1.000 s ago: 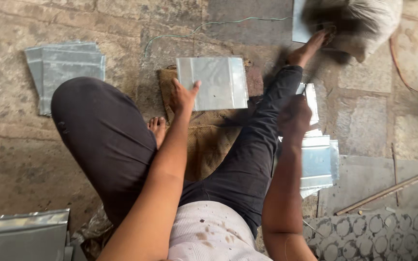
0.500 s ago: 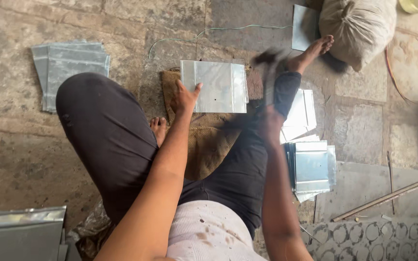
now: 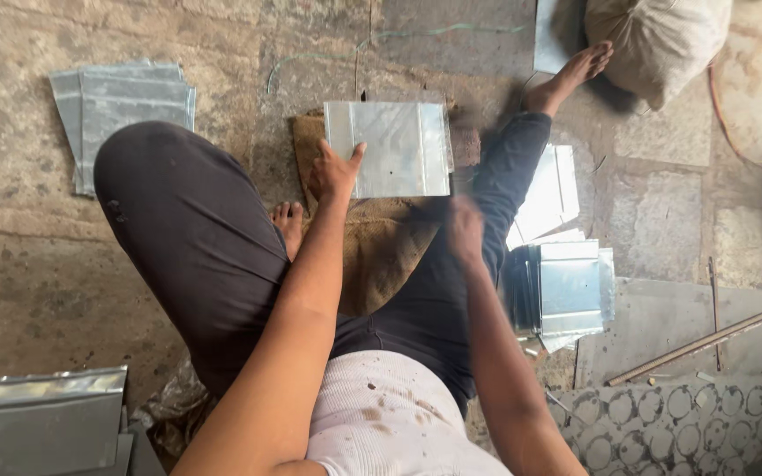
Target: The person sits on the floor and uses a hammer to repeatedly strike a rectangular metal sheet placed on a brick. They adjust the sheet's position and flip it over to work on different areas, with stacks of similar metal sheets visible nearby.
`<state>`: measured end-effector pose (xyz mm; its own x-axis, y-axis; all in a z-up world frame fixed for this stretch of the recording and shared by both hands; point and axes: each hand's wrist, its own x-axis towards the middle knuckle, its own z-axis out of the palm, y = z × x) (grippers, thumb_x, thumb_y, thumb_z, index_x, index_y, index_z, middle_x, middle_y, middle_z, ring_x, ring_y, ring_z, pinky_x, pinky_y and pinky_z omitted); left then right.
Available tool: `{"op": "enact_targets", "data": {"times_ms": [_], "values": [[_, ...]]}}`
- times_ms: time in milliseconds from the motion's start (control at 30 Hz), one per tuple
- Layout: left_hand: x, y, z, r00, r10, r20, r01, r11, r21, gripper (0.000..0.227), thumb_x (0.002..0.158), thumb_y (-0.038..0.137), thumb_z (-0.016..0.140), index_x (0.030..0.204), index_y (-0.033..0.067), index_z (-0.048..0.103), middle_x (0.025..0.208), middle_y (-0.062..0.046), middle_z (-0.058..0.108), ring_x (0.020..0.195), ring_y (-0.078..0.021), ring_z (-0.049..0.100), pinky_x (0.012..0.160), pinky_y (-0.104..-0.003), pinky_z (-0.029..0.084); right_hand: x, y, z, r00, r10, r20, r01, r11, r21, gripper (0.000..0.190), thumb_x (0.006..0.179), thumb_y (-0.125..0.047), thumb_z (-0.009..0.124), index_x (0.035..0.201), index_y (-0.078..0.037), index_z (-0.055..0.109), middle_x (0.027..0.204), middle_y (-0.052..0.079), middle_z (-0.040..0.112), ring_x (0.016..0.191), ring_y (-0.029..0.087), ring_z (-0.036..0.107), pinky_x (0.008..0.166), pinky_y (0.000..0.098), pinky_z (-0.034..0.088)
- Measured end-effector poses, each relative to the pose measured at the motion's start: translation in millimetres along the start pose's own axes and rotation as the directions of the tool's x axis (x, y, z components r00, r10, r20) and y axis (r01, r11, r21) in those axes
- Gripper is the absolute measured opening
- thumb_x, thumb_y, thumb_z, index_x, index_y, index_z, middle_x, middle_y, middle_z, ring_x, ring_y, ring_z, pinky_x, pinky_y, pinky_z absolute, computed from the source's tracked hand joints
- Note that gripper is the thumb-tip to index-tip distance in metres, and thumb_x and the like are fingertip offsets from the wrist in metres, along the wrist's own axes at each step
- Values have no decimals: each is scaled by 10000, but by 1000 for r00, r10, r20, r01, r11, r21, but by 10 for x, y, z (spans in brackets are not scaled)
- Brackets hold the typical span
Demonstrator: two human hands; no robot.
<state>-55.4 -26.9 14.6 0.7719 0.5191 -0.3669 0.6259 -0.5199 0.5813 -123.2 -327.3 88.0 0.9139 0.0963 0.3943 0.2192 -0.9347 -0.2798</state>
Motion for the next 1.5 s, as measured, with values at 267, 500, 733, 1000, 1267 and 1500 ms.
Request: {"op": "enact_targets", "data": {"times_ms": [267,500,733,1000,1267,1500], "values": [[-59,-161,248,999,15,-41,-13,999,50,1019,782,930,572,1378,110,463,861,-147,718,674,-264,709,468,-366,502,810,-814,-1649,986,163,44,-148,708,690,536,1163,-551,438,881,-106,532,719,-1,493,593,78,460,520,254,382],[-229,-46,-76,993,-67,93,64,997,35,1029,804,907,486,1434,94,441,632,6,566,427,-100,489,335,-263,346,651,-287,-849,916,323,-240,129,329,936,223,1056,-298,481,1092,-96,567,804,83,583,672,204,541,578,337,421],[-136,-114,80,998,-26,63,22,998,62,929,850,944,507,1296,132,570,773,-17,616,567,-111,511,424,-272,329,262,554,-33,957,-17,289,-21,992,128,165,1103,-58,532,1067,-34,691,891,161,681,750,347,676,656,452,513],[-283,-44,-67,990,-90,111,99,992,-79,1010,803,876,515,1431,87,459,834,-123,723,675,-242,748,530,-383,549,917,-170,-1295,951,304,63,-161,310,937,243,1121,-184,492,1080,21,615,787,116,598,693,279,591,602,413,446],[-146,-133,191,998,-19,-59,20,1000,4,979,794,905,577,1334,89,547,987,-184,739,835,-338,728,587,-443,551,602,-80,-149,926,246,286,-335,885,323,390,1166,-311,485,987,17,598,736,83,563,675,232,544,588,401,412],[-173,-97,123,994,-70,-89,63,995,-80,897,740,856,629,1198,86,582,904,-170,736,773,-350,739,587,-472,556,522,-374,-134,939,309,152,-339,749,569,529,1205,-386,419,897,27,539,679,120,517,656,234,501,638,404,387]]}}
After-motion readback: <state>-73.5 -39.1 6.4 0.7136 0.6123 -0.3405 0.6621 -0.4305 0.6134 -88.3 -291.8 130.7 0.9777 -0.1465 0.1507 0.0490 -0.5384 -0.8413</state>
